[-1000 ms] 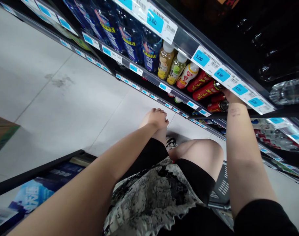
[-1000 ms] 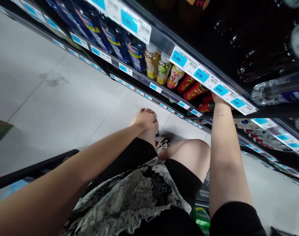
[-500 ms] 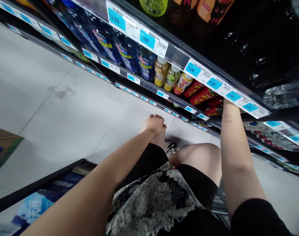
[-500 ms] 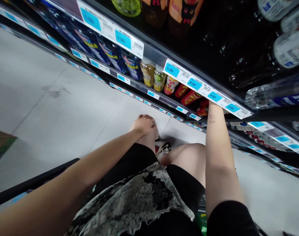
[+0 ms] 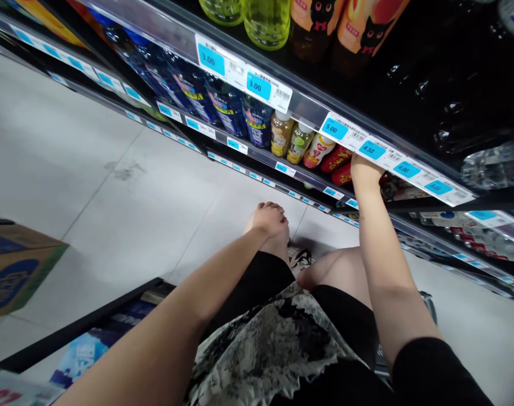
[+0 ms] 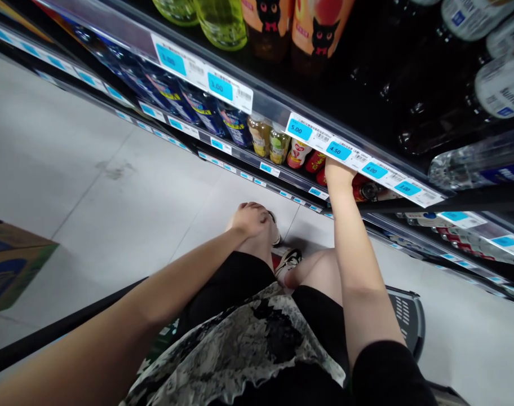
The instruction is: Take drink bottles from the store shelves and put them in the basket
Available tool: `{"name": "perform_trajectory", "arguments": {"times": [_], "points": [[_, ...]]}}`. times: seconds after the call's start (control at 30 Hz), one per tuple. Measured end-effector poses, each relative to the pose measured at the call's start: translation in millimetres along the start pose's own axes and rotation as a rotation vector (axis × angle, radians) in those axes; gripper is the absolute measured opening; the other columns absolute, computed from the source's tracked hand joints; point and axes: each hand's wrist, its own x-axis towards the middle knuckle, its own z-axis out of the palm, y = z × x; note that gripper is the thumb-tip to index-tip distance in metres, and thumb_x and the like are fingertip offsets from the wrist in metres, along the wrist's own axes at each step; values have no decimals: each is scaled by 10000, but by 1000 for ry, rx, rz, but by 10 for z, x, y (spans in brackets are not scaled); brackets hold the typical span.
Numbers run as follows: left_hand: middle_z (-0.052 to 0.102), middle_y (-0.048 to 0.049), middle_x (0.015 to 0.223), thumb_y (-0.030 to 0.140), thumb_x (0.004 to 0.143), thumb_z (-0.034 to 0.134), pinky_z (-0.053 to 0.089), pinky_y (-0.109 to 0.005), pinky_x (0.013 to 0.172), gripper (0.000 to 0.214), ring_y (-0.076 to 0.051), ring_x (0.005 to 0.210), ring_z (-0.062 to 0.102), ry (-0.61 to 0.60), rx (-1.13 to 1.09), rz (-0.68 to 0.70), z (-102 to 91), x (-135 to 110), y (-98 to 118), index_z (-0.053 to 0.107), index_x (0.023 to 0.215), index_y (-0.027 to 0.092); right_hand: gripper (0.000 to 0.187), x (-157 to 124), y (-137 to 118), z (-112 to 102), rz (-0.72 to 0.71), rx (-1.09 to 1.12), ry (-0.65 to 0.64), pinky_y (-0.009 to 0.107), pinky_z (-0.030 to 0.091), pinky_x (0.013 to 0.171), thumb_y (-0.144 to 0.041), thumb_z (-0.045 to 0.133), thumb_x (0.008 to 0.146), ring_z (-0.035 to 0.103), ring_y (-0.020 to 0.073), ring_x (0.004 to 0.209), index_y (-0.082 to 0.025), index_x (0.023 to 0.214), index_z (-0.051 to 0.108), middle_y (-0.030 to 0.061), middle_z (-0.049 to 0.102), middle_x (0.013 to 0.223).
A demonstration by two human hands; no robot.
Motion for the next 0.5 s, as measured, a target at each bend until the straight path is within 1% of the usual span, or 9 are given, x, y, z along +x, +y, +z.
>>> {"name": "perform_trajectory", "arguments": {"times": [0.1,0.23,0.4,0.5], "points": [[712,-89,1110,378,807,540,353,-453,1002,309,-279,1152,564,2,-5,-5,6,-9,12,723,982,201,442,-9,-3,-57,59,41,12,629,421,1007,-342,447,939,616,402,1078,-48,1208,639,245,674,1065],[715,-101,1087,375,800,554,358,-465,994,307,-291,1134,570,17,-3,5,41,-1,48,734,963,187,436,-102,-8,-121,83,54,31,618,427,1006,-346,426,955,622,385,1072,-69,1211,645,225,678,1040],[717,-104,1069,371,791,564,364,-457,986,303,-291,1119,575,12,2,9,70,16,55,736,959,187,449,-181,12,-104,126,48,51,600,432,1013,-360,408,967,606,391,1124,-76,1202,663,244,674,1087],[719,-103,1063,368,800,554,359,-458,986,292,-288,1116,575,17,9,5,59,13,49,732,940,184,466,-220,34,-99,82,12,60,597,414,1040,-381,402,971,593,390,1162,-79,1215,658,248,670,1123]]}}
